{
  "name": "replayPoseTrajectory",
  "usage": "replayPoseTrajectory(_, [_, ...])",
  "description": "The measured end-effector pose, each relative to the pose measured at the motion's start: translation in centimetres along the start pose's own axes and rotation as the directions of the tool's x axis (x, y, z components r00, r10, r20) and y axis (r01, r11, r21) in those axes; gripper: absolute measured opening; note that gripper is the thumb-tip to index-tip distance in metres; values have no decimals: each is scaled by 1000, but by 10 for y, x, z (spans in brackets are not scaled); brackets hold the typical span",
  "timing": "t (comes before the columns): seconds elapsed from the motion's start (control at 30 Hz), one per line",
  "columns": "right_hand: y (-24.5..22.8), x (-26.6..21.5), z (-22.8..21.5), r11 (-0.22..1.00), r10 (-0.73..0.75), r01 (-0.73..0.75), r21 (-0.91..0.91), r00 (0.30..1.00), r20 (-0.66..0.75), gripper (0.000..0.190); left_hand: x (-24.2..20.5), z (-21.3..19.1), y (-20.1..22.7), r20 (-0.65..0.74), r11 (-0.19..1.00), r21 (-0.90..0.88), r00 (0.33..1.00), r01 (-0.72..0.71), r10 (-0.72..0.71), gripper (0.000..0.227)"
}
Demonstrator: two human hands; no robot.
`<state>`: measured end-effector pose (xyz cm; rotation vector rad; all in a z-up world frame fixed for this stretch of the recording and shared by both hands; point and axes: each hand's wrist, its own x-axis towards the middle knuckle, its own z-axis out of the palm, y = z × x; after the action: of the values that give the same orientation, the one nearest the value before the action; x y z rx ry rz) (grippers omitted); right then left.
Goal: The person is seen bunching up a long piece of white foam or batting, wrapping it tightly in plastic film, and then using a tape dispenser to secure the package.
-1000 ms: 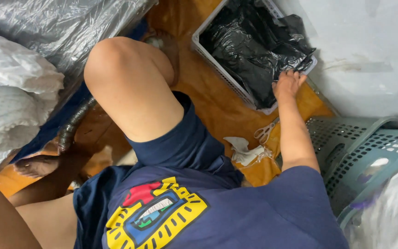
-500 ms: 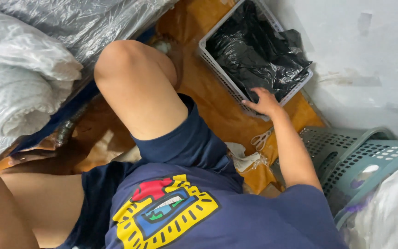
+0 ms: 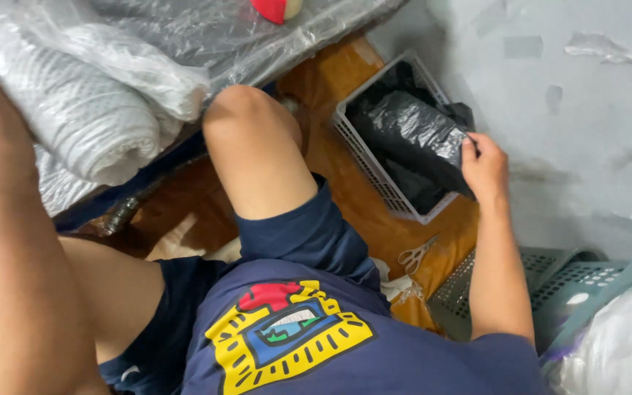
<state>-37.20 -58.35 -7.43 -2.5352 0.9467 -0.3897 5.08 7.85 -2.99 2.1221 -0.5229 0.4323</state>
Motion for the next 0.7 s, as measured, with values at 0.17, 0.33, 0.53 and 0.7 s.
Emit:
replayPoseTrajectory(0.17, [-123,9,-79,936,-216,252,244,962,-165,22,45,12,55,24,982,33,982,188,-189,56])
replayPoseTrajectory(0.33, [-296,11,-127,760,-590,646,76,734,-337,19,57,12,91,-20,948,179,965,262,-263,77])
replayPoseTrajectory(0.53, [-481,32,-85,398,-831,883,248,462,-311,20,83,-13,157,-143,974,-227,988,21,-54,61])
replayPoseTrajectory(0.7, [-583,39,-14,43,-987,980,192,71,-144,26,94,-41,172,24,905,-426,999,-16,29,78])
